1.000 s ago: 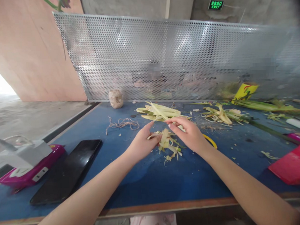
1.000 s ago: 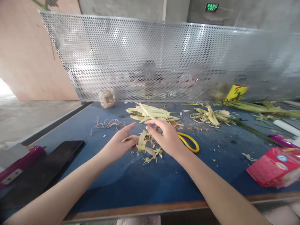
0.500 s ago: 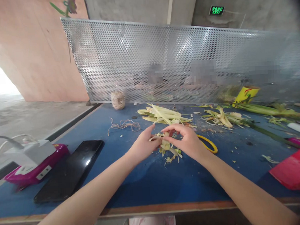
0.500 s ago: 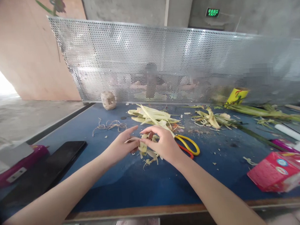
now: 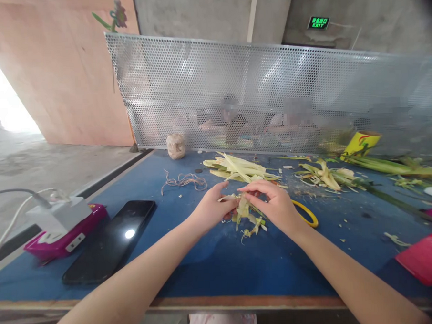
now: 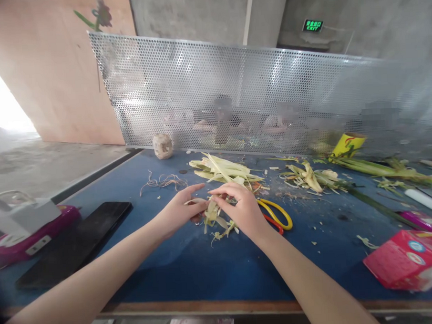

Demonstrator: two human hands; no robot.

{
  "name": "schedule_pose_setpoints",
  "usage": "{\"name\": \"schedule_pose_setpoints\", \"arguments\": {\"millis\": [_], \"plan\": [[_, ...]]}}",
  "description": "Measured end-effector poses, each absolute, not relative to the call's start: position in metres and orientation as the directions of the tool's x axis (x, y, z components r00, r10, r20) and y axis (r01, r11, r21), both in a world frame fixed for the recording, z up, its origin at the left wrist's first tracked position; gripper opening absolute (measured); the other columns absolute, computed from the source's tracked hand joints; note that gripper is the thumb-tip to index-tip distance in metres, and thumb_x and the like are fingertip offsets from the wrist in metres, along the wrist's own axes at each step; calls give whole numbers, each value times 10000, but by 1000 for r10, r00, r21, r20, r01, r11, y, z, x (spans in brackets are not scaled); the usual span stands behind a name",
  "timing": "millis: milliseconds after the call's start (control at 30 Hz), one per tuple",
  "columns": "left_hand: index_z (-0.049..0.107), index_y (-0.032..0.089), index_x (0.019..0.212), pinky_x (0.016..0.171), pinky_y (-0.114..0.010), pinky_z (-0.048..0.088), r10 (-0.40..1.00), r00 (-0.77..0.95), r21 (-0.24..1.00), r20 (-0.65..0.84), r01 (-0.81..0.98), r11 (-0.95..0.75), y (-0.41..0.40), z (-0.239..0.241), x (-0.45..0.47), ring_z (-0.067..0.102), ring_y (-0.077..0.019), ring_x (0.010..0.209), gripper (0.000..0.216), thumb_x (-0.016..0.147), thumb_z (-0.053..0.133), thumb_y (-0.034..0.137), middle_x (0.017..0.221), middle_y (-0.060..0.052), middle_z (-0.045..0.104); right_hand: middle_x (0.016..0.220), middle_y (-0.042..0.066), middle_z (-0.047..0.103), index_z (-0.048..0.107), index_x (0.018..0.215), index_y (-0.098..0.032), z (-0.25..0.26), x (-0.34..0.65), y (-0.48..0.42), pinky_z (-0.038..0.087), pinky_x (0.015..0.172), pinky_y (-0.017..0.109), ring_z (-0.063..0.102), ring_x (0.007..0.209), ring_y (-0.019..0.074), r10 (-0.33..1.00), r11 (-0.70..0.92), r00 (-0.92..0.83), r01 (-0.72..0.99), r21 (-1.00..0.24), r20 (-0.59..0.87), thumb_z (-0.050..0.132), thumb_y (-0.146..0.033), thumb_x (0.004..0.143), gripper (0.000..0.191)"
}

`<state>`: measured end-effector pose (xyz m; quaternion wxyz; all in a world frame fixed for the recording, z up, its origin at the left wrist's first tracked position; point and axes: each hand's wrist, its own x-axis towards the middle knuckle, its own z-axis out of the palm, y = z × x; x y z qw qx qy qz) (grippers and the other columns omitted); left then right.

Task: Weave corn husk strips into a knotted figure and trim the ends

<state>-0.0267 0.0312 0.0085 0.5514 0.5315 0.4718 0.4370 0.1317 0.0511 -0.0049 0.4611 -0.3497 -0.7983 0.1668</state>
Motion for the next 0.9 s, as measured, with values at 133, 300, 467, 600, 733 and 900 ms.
{"name": "schedule_pose_setpoints", "arguments": {"millis": [133, 300, 467, 600, 733, 900], "plan": [[320, 67, 1293, 424, -199, 331, 980, 189, 998, -65, 31, 60, 33, 8, -28, 460, -89, 441, 641, 712, 583, 134, 492, 44, 549, 782, 37, 610, 650, 829, -192, -3, 131, 51, 474, 645, 281, 554, 682, 144, 685, 727, -350, 379, -572, 639, 581, -195, 760, 98], [355, 59, 1261, 429, -200, 342, 976, 200, 996, -80, 45, 73, 32, 9, -31, 467, -86, 451, 601, 713, 585, 146, 522, 27, 569, 816, 38, 598, 629, 852, -199, -7, 130, 50, 483, 690, 289, 562, 738, 148, 695, 719, -362, 347, -602, 622, 577, -197, 768, 99], [372, 46, 1235, 424, -194, 328, 972, 216, 995, -94, 48, 86, 33, 6, -31, 459, -83, 443, 579, 707, 587, 147, 486, 43, 542, 862, 47, 592, 614, 858, -195, -14, 131, 56, 509, 724, 300, 589, 775, 157, 741, 662, -363, 258, -703, 565, 596, -222, 755, 108], [390, 41, 1203, 430, -194, 338, 967, 241, 997, -80, 30, 75, 35, 4, -30, 461, -74, 436, 523, 715, 561, 115, 509, 35, 560, 875, 57, 598, 626, 834, -191, -12, 130, 55, 517, 730, 292, 596, 799, 161, 731, 671, -366, 232, -705, 576, 582, -222, 765, 88], [407, 38, 1174, 413, -191, 327, 967, 246, 997, -73, 28, 68, 35, 6, -31, 499, -79, 453, 492, 705, 548, 78, 562, 11, 596, 866, 65, 622, 636, 821, -189, -9, 131, 54, 512, 734, 294, 598, 827, 170, 719, 688, -379, 269, -674, 582, 568, -203, 769, 87], [429, 60, 1162, 411, -191, 327, 971, 225, 996, -84, 22, 82, 35, 7, -32, 545, -106, 486, 481, 704, 570, 111, 515, 28, 578, 829, 54, 624, 633, 770, -190, -4, 133, 52, 491, 743, 309, 594, 804, 170, 684, 726, -423, 315, -611, 594, 568, -181, 758, 67]]}}
